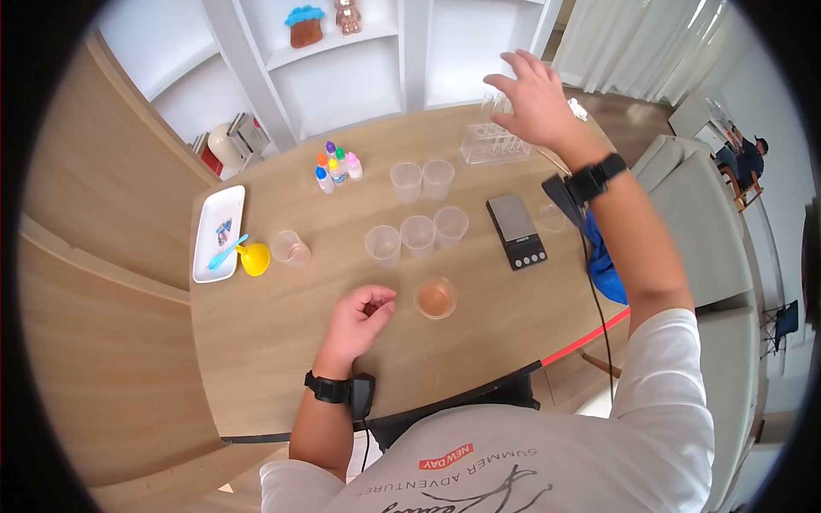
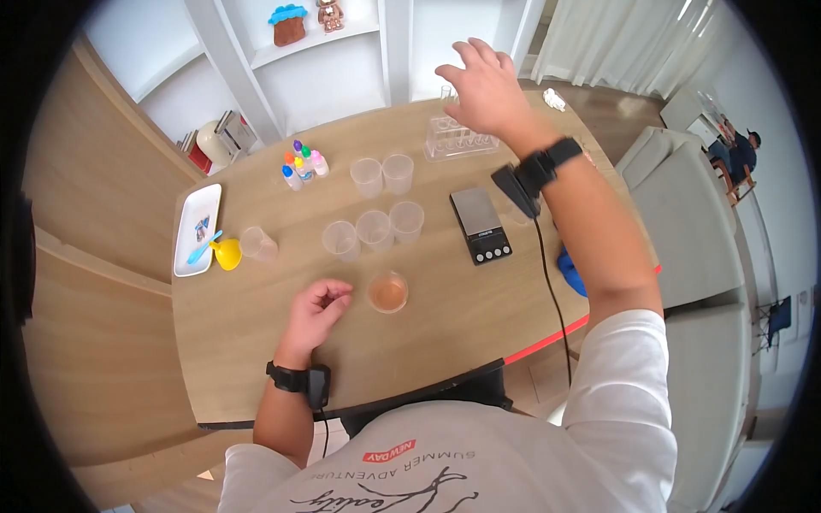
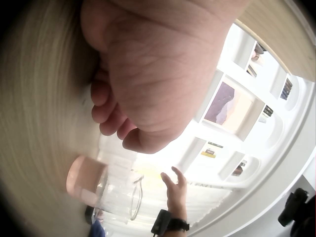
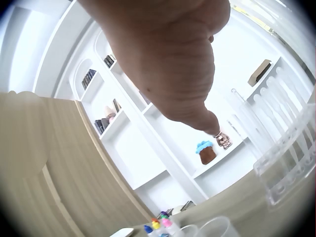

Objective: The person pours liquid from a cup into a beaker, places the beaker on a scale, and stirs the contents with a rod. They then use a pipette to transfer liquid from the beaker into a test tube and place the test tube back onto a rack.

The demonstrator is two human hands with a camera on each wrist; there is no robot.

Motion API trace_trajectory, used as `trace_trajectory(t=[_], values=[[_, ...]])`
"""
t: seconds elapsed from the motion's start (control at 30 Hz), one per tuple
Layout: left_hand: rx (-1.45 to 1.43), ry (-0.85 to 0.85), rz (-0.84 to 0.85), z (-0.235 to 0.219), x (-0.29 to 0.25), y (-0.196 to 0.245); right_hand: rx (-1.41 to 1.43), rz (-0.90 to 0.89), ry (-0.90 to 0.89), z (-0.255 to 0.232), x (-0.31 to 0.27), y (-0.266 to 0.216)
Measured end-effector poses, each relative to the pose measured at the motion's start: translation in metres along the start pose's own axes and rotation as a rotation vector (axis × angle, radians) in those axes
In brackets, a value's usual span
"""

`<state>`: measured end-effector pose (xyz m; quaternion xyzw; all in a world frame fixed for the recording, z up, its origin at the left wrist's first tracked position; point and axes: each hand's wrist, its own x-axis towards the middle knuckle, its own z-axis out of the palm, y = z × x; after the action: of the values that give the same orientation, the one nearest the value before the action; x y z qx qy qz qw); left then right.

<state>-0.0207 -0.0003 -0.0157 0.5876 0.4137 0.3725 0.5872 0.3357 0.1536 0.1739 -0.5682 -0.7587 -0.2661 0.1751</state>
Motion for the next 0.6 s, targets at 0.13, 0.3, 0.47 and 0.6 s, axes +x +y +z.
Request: trace_trajectory(t=[0.13,0.3,0.47,0.6], values=[[-0.022,-0.006,-0.031,-0.001,0.0,0.0,-0.125,-0.065,-0.312,0.003,0.032,0.002],[-0.03,0.001,0.009,-0.001,0.002,-0.005,-0.143,-0.001,-0.597,0.013,0.044,0.009],[-0.028,0.008,0.019,-0.001,0.002,-0.005,-0.053,0.023,-0.618,0.018,0.052,0.017],[-0.036,-0.002,0.03,-0.002,0.002,-0.006,-0.005,0.014,-0.54,-0.006,0.063,0.021]])
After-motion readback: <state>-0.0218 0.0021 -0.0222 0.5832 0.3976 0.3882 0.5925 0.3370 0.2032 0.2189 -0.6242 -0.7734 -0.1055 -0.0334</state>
